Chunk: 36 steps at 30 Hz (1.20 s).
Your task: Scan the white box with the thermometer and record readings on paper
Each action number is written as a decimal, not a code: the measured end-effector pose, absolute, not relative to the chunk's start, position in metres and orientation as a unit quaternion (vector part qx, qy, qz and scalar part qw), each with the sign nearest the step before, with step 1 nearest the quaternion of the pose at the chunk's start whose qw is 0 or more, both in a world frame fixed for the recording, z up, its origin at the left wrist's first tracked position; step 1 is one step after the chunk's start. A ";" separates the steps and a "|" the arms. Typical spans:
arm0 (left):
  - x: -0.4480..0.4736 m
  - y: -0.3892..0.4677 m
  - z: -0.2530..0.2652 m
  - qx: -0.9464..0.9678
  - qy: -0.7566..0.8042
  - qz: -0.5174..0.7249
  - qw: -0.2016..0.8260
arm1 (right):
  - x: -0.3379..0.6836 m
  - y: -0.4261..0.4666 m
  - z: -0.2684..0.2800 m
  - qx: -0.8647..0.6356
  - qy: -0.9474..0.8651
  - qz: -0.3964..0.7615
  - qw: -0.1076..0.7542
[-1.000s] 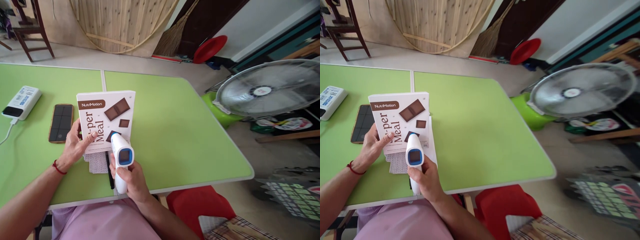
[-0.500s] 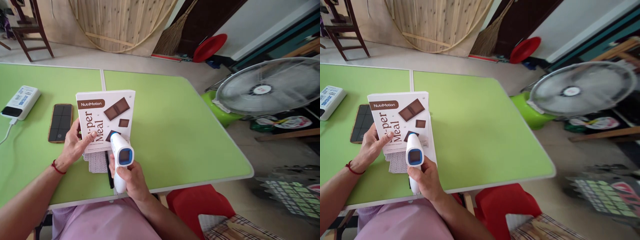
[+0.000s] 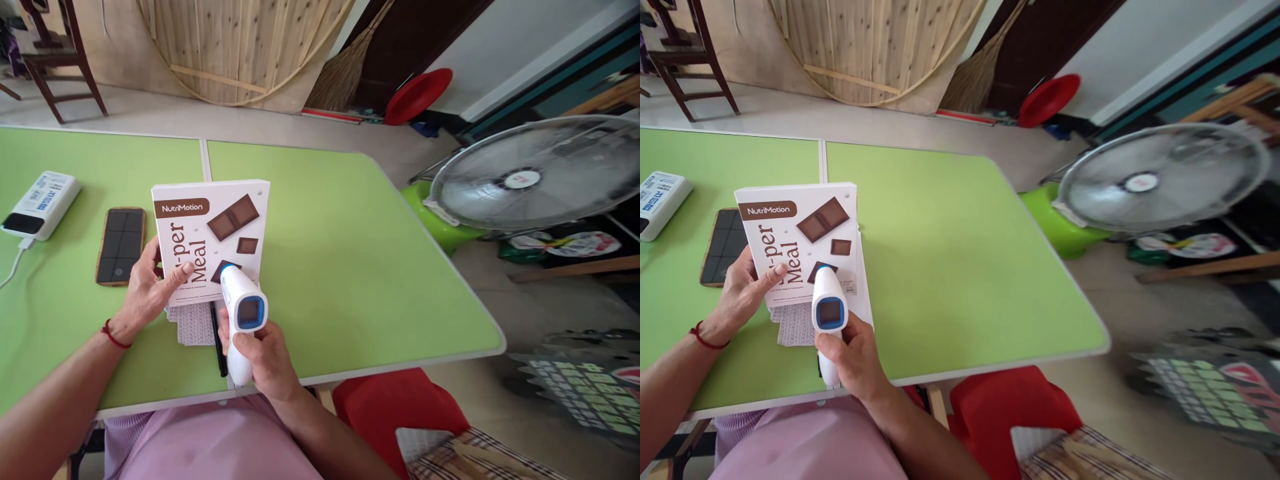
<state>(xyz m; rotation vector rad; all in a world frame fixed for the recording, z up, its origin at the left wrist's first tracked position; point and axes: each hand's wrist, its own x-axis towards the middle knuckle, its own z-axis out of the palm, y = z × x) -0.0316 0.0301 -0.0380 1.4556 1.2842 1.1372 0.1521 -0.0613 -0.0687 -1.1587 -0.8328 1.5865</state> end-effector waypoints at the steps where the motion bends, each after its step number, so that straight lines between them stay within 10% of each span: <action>1: -0.031 0.030 -0.038 0.584 0.515 0.456 0.433 | 0.152 -0.061 -0.069 -0.473 -0.342 0.653 0.483; 25: -0.034 0.033 -0.040 0.582 0.549 0.434 0.415 | 0.205 -0.038 -0.041 -0.493 -0.488 0.528 0.490; 36: -0.034 0.033 -0.040 0.587 0.552 0.429 0.408 | 0.285 -0.015 -0.033 -0.500 -0.760 0.399 0.117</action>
